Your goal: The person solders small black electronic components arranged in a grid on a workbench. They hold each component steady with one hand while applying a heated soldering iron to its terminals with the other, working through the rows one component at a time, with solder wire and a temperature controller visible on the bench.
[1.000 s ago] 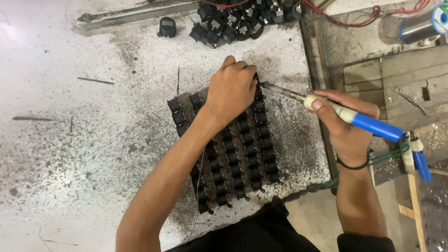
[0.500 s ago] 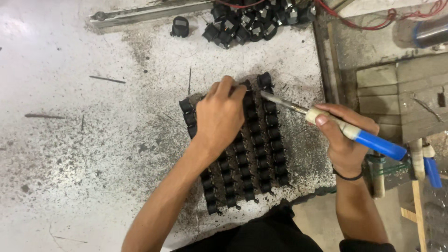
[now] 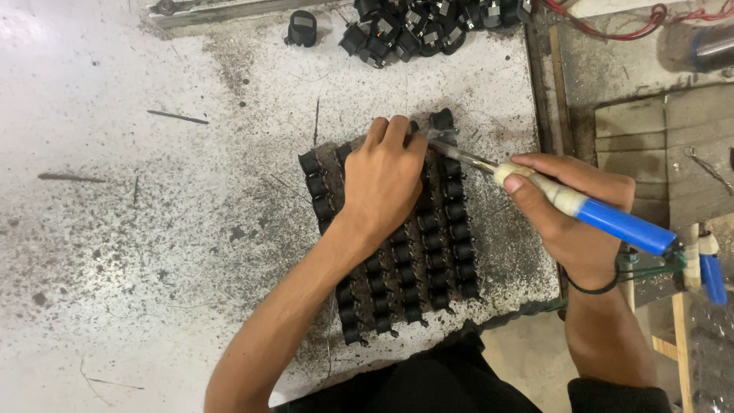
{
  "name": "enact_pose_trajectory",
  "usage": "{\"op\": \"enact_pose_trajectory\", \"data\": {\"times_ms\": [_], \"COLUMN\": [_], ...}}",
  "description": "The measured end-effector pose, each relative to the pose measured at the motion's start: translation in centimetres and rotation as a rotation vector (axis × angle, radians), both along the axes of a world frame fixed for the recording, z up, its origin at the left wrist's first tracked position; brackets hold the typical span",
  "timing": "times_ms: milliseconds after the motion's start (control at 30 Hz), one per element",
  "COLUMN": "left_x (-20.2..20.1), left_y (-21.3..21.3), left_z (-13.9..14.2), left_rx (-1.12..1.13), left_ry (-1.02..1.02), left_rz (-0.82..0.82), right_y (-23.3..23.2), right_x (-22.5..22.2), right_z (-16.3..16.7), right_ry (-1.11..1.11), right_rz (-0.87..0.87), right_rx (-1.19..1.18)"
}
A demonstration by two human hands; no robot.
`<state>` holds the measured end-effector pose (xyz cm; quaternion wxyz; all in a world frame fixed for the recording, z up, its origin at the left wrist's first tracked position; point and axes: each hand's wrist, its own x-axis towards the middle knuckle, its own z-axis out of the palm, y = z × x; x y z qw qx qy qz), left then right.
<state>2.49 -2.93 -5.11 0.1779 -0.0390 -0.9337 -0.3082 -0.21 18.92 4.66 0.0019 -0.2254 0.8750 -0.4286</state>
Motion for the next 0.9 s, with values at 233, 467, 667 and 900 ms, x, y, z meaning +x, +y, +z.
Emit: {"op": "enact_pose_trajectory", "data": {"times_ms": [233, 467, 667, 900], "left_x": [1.4, 3.5, 3.0, 2.7], "left_y": [-1.3, -1.2, 0.6, 1.0], "left_z": [5.3, 4.8, 1.3, 0.9], "left_rx": [0.116, -0.004, 0.006, 0.006], "left_ry": [-0.051, 0.067, -0.055, -0.058], "left_rz": [0.115, 0.095, 0.044, 0.033], "right_y": [1.0, 3.0, 4.9, 3.9], "right_x": [-0.1, 2.7, 3.4, 3.4], "right_z": [0.9, -3.1, -3.6, -2.7], "right_ry": [0.012, 0.02, -0.016, -0.047], "right_rz": [0.016, -0.112, -0.09, -0.082], "right_rx": [-0.115, -0.235, -0.178, -0.155]}}
